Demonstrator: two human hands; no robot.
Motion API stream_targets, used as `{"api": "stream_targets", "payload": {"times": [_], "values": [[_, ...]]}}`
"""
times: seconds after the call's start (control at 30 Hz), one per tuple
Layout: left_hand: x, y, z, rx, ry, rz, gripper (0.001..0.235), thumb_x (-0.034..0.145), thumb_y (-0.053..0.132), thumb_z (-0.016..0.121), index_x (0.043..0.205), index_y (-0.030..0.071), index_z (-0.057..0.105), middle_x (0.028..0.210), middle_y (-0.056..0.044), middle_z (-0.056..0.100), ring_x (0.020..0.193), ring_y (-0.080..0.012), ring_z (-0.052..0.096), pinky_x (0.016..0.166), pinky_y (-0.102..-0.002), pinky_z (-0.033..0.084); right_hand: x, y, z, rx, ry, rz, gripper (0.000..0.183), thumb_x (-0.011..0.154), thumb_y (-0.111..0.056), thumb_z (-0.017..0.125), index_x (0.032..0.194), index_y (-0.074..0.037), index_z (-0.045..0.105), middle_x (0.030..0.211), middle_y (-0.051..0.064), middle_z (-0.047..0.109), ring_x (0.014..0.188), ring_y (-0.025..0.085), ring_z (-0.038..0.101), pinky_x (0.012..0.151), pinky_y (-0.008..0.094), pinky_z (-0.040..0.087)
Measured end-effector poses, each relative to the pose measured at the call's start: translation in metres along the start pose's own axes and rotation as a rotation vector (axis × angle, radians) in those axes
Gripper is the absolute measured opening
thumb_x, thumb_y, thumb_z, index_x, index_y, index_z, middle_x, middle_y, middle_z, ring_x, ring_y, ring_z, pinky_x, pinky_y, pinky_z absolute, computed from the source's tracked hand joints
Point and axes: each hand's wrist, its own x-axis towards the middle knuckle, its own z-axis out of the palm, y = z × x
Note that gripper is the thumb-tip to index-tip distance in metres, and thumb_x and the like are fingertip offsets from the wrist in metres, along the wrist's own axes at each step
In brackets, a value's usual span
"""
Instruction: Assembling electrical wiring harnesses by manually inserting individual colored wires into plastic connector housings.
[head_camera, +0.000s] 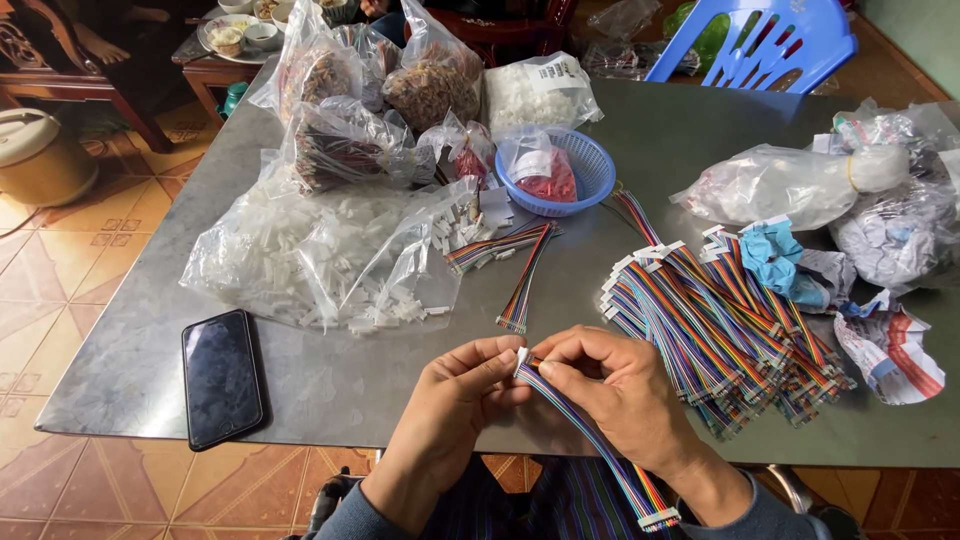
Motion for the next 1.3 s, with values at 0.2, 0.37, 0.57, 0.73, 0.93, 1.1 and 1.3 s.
{"api": "stream_targets", "payload": {"times": [0.2,0.37,0.57,0.73,0.93,1.1,1.3], "values": [[-0.001,0.0,0.0,0.016,-0.012,-0.006,0.019,0.092,0.008,0.072,0.109,-0.001,0.076,0.086,-0.012,0.075,0.066,-0.0183,0.072,0.058,-0.02,0.053,0.0,0.0,0.004,-0.033,0.037,-0.102,0.011,0.085,-0.008,0.073,0.075,-0.006,0.076,0.086,0.005,0.082,0.078,0.011,0.076,0.069,0.022,0.06],[-0.001,0.0,0.0,0.007,-0.015,-0.01,0.019,0.092,0.005,0.072,0.109,-0.002,0.075,0.088,-0.013,0.074,0.066,-0.0201,0.071,0.062,-0.022,0.055,-0.002,0.006,0.007,-0.048,0.078,-0.087,0.011,0.084,-0.008,0.073,0.074,-0.008,0.076,0.085,0.004,0.083,0.077,0.011,0.077,0.07,0.022,0.062],[-0.004,0.0,0.007,0.041,-0.004,0.032,0.02,0.09,0.005,0.073,0.107,-0.004,0.076,0.089,-0.016,0.075,0.067,-0.0239,0.071,0.068,-0.027,0.059,0.0,0.006,0.005,0.079,0.058,0.155,0.014,0.085,-0.009,0.074,0.072,-0.004,0.078,0.085,0.007,0.085,0.069,0.011,0.071,0.063,0.023,0.056],[-0.008,0.0,0.013,0.055,0.008,0.082,0.018,0.089,0.002,0.073,0.104,-0.007,0.076,0.091,-0.018,0.076,0.071,-0.0256,0.072,0.073,-0.031,0.063,0.002,0.001,0.003,0.118,0.042,0.289,0.014,0.083,-0.01,0.075,0.07,-0.004,0.078,0.091,0.01,0.089,0.086,0.014,0.08,0.081,0.027,0.06],[-0.01,-0.006,0.014,0.063,-0.001,0.116,0.025,0.081,-0.004,0.077,0.106,-0.008,0.075,0.094,-0.024,0.08,0.076,-0.0292,0.075,0.074,-0.034,0.061,-0.003,0.005,0.005,0.105,0.081,0.322,0.016,0.082,-0.009,0.075,0.068,-0.002,0.077,0.088,0.01,0.089,0.08,0.014,0.076,0.078,0.027,0.057],[-0.008,-0.01,0.018,0.264,0.142,0.186,0.017,0.085,-0.004,0.074,0.102,-0.005,0.078,0.081,-0.019,0.08,0.071,-0.0251,0.077,0.071,-0.034,0.066,-0.009,-0.001,0.007,-0.217,0.103,-0.055,0.016,0.085,-0.013,0.071,0.069,-0.012,0.072,0.089,0.0,0.082,0.083,0.01,0.076,0.045,0.029,0.054],[0.001,-0.014,0.013,0.297,0.143,0.284,0.016,0.084,-0.005,0.076,0.099,-0.004,0.078,0.083,-0.017,0.08,0.072,-0.021,0.075,0.072,-0.031,0.065,0.003,0.004,-0.005,-0.212,-0.089,-0.077,0.012,0.091,-0.009,0.066,0.082,-0.009,0.075,0.097,0.001,0.079,0.09,0.012,0.073,0.077,0.026,0.055]]}}
